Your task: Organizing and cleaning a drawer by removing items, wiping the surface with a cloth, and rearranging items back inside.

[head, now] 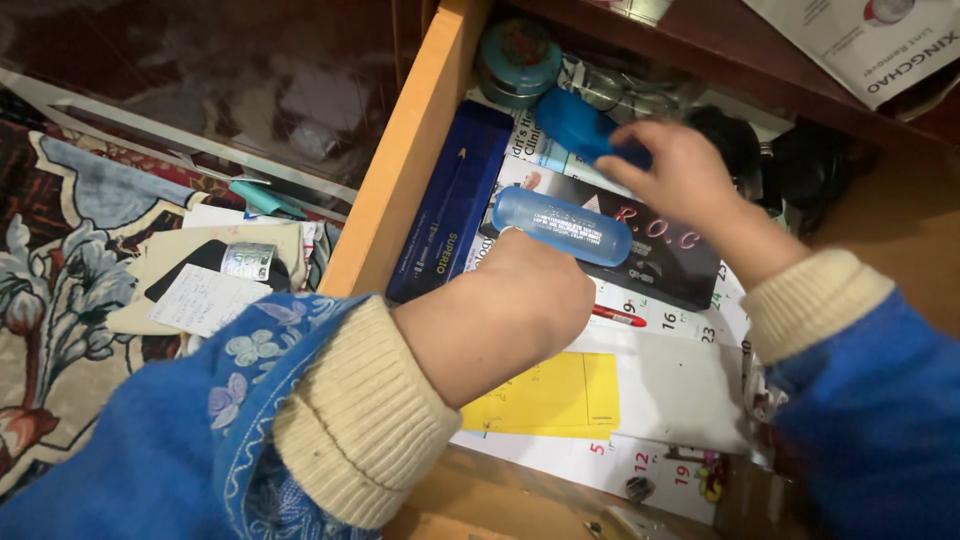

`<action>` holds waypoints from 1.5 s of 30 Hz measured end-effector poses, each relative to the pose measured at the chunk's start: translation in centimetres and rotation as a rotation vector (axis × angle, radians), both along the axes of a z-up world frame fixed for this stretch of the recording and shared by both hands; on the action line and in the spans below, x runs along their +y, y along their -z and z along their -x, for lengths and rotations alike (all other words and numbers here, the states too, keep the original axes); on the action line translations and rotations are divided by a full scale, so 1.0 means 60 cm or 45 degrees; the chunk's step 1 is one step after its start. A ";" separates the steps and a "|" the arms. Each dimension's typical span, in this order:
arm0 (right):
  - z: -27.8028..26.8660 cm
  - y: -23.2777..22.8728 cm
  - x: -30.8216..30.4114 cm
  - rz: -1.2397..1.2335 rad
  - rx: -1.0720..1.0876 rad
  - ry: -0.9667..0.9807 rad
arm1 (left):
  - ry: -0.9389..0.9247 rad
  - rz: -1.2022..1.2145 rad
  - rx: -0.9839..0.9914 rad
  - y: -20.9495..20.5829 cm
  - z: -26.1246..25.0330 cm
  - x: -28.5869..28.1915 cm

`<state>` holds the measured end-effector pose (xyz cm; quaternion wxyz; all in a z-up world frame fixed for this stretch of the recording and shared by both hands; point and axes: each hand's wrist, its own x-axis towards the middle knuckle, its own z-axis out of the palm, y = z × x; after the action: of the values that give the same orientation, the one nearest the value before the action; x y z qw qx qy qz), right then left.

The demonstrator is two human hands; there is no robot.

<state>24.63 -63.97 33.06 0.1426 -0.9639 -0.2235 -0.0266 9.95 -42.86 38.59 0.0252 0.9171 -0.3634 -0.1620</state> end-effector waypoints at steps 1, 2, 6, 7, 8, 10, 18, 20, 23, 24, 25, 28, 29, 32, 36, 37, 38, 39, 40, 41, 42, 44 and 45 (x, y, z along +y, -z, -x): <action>-0.028 0.012 -0.013 0.134 -0.116 0.069 | -0.003 -0.007 0.009 0.001 -0.002 -0.001; -0.030 0.011 -0.002 0.130 -0.117 0.068 | -0.004 -0.010 0.008 0.000 -0.002 0.000; -0.049 0.016 0.022 0.332 0.040 0.190 | 0.027 -0.016 0.036 0.001 -0.004 -0.001; -0.056 0.020 0.023 0.387 0.048 0.209 | 0.034 -0.030 0.042 0.002 -0.005 -0.002; -0.073 0.026 0.016 0.385 0.053 0.210 | 0.035 -0.032 0.047 0.000 -0.004 0.000; -0.106 0.037 -0.001 0.427 0.034 0.192 | 0.023 -0.008 0.079 -0.005 -0.003 0.002; 0.001 0.001 0.032 0.055 -0.134 -0.148 | 0.001 -0.026 0.088 -0.003 -0.004 0.008; 0.051 -0.013 0.045 -0.030 -0.138 -0.282 | 0.005 -0.007 0.081 0.006 -0.004 0.005; 0.099 -0.023 0.057 0.080 -0.050 -0.464 | -0.011 -0.027 0.038 0.017 -0.004 -0.002; 0.098 -0.010 0.051 0.134 -0.029 -0.465 | -0.019 -0.021 0.040 0.016 -0.003 -0.002; 0.096 0.003 0.045 0.188 -0.007 -0.465 | -0.028 -0.014 0.042 0.015 -0.002 -0.002; 0.075 -0.018 0.052 0.152 -0.077 -0.367 | -0.011 -0.036 0.059 0.000 -0.005 0.000; 0.049 -0.015 0.041 0.151 -0.078 -0.372 | -0.017 -0.038 0.058 -0.005 -0.005 0.004; -0.030 0.000 0.000 0.104 -0.249 -0.149 | -0.019 -0.008 0.103 -0.027 -0.001 0.005; -0.073 -0.033 0.017 0.056 -0.109 0.202 | -0.010 -0.421 0.306 -0.057 -0.003 0.000; -0.065 -0.056 0.038 0.072 0.187 0.449 | -0.006 -0.410 0.309 -0.057 -0.003 0.000; -0.075 -0.046 0.031 0.072 0.191 0.449 | -0.005 -0.411 0.314 -0.056 -0.002 0.000; -0.085 -0.037 0.023 0.082 0.113 0.334 | 0.003 -0.422 0.313 -0.056 -0.002 -0.001; -0.095 -0.029 0.015 0.091 0.033 0.221 | 0.013 -0.434 0.311 -0.056 -0.001 -0.002; -0.096 -0.027 0.014 0.090 0.036 0.222 | 0.014 -0.436 0.313 -0.056 -0.002 -0.002; -0.099 -0.025 0.012 0.122 0.033 0.216 | 0.011 -0.441 0.324 -0.055 -0.002 -0.003; -0.109 -0.013 0.004 0.152 0.032 0.212 | 0.011 -0.448 0.334 -0.057 -0.002 -0.003; -0.117 -0.002 -0.002 0.236 -0.070 0.184 | 0.008 -0.448 0.345 -0.059 -0.002 -0.002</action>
<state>31.63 -64.07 33.20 0.0445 -0.9854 -0.1586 -0.0424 10.06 -42.96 42.13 -0.0871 0.8761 -0.3257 -0.3447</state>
